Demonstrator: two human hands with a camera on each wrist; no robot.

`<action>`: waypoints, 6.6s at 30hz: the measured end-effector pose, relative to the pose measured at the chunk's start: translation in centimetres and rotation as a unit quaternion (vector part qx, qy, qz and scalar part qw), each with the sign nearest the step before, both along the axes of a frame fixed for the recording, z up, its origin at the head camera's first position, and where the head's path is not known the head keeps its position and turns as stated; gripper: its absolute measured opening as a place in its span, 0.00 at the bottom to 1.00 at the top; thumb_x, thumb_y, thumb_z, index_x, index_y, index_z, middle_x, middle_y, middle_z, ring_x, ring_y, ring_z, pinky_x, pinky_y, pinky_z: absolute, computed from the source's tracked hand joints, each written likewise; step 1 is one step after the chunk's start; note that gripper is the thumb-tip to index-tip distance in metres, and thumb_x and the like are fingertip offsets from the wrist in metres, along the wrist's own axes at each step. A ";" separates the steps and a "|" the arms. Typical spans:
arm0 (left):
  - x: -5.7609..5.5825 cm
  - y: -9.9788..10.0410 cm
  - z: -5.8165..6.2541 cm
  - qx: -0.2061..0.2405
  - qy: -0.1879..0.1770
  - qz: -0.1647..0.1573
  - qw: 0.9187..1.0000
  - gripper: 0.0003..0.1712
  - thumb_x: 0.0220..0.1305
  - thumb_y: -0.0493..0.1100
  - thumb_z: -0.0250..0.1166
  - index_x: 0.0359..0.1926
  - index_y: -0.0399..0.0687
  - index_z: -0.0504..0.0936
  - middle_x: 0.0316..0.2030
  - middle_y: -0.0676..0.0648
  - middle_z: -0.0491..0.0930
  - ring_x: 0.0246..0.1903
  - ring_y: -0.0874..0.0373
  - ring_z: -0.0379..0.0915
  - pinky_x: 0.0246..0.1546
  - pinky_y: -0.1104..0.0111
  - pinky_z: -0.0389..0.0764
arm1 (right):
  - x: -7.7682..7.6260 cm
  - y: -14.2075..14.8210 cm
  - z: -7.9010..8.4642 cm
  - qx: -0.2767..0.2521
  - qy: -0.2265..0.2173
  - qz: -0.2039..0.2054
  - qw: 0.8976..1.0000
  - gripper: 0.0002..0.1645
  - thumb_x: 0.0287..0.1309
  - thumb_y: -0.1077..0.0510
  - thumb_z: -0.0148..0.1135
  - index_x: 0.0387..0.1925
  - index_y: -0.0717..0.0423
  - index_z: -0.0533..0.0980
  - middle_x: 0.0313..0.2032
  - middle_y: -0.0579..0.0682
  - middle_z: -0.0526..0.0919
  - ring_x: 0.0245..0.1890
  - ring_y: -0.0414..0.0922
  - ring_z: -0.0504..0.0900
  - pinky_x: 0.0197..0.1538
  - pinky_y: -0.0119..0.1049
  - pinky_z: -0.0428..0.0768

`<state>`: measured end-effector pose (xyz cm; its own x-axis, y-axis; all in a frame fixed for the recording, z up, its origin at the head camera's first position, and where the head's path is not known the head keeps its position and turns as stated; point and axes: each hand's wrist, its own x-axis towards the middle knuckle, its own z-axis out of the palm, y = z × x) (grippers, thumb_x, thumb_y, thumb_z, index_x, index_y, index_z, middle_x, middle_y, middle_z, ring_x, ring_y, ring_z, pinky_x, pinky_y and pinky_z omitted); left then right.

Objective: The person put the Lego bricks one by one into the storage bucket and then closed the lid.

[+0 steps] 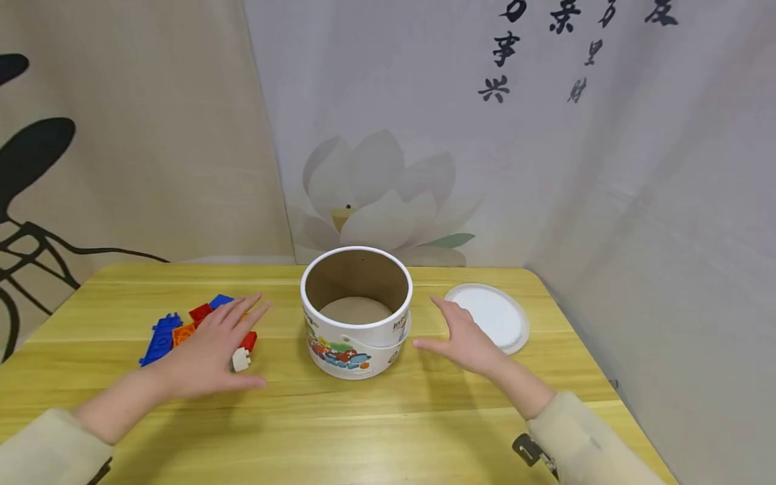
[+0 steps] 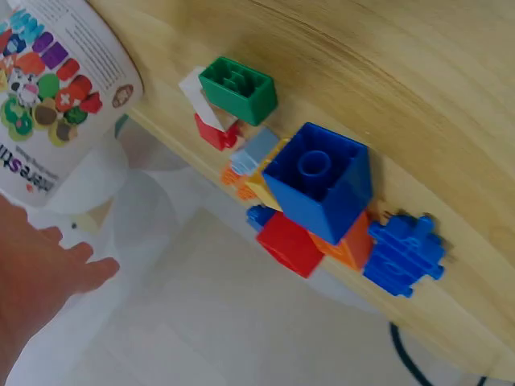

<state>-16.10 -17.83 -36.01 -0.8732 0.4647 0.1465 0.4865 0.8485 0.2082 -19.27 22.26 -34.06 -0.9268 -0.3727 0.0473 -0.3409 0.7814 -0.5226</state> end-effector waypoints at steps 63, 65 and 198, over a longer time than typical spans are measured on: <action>-1.6 -14.7 -5.3 0.141 -0.148 0.309 0.929 0.35 0.56 0.41 0.64 0.54 0.14 0.64 0.47 0.18 0.70 0.41 0.31 0.72 0.41 0.49 0.76 | -4.7 -4.0 -1.6 -0.317 -0.152 -0.039 0.935 0.39 0.64 0.57 0.54 0.72 0.55 0.49 0.66 0.63 0.59 0.58 0.54 0.69 0.55 0.49 0.76; -1.6 -15.1 -5.2 0.181 -0.171 0.326 0.912 0.37 0.57 0.42 0.65 0.56 0.16 0.63 0.47 0.19 0.69 0.36 0.39 0.75 0.38 0.57 0.80 | -4.7 -4.0 -1.6 -0.316 -0.152 -0.039 0.936 0.39 0.64 0.57 0.54 0.72 0.55 0.49 0.66 0.63 0.59 0.57 0.54 0.70 0.55 0.49 0.75; -0.1 -11.6 -4.9 0.275 -0.243 0.181 0.912 0.36 0.61 0.50 0.63 0.61 0.30 0.65 0.56 0.29 0.69 0.51 0.42 0.71 0.42 0.65 0.79 | -5.1 -3.8 -1.7 -0.320 -0.139 -0.033 0.936 0.38 0.64 0.57 0.54 0.71 0.55 0.51 0.66 0.63 0.60 0.52 0.46 0.73 0.55 0.45 0.76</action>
